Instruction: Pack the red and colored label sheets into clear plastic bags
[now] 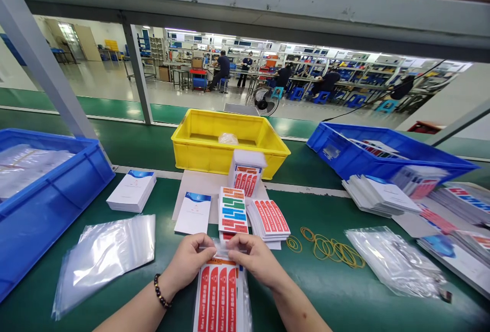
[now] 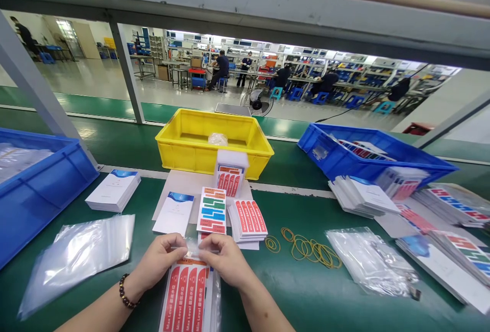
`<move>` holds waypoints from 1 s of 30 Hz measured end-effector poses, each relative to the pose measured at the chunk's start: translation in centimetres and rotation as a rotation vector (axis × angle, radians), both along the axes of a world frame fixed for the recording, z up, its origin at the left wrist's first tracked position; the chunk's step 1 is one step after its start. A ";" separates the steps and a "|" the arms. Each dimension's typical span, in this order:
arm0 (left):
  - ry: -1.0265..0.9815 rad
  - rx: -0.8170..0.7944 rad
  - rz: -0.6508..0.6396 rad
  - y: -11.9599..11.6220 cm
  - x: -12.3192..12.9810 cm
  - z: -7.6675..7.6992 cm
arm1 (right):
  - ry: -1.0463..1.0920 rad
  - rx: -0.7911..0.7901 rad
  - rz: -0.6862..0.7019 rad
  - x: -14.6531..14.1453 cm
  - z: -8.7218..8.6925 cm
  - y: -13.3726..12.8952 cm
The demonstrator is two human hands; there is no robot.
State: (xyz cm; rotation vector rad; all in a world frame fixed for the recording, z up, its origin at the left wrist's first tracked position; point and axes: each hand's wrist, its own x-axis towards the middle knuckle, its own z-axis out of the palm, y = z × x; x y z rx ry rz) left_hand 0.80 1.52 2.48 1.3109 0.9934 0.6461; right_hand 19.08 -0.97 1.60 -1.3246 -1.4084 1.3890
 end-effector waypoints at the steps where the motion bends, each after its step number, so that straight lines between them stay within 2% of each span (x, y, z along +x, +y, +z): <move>1: 0.005 0.014 -0.001 0.0 0.0 0.0 | -0.025 0.034 -0.001 -0.1 0.0 0.0; 5: 0.018 0.030 -0.010 -0.1 0.1 -0.1 | -0.110 0.147 -0.016 -0.5 0.2 -0.1; 16: 0.007 0.122 -0.042 -0.5 0.6 -1.0 | -0.249 0.277 0.056 -1.5 0.1 -0.7; 19: 0.052 0.250 -0.035 -0.4 0.3 -0.8 | -0.264 0.324 0.069 -0.9 0.0 -0.7; 22: 0.065 0.456 0.066 -0.4 -0.3 -0.8 | -0.319 0.402 0.047 -0.5 -0.3 -0.5; 27: -0.110 0.705 0.167 0.0 -1.2 -1.0 | -0.557 0.699 -0.156 0.0 -1.5 0.1; 30: -0.255 0.780 0.176 -0.7 -1.8 0.0 | -0.656 0.817 -0.260 0.2 -2.0 0.4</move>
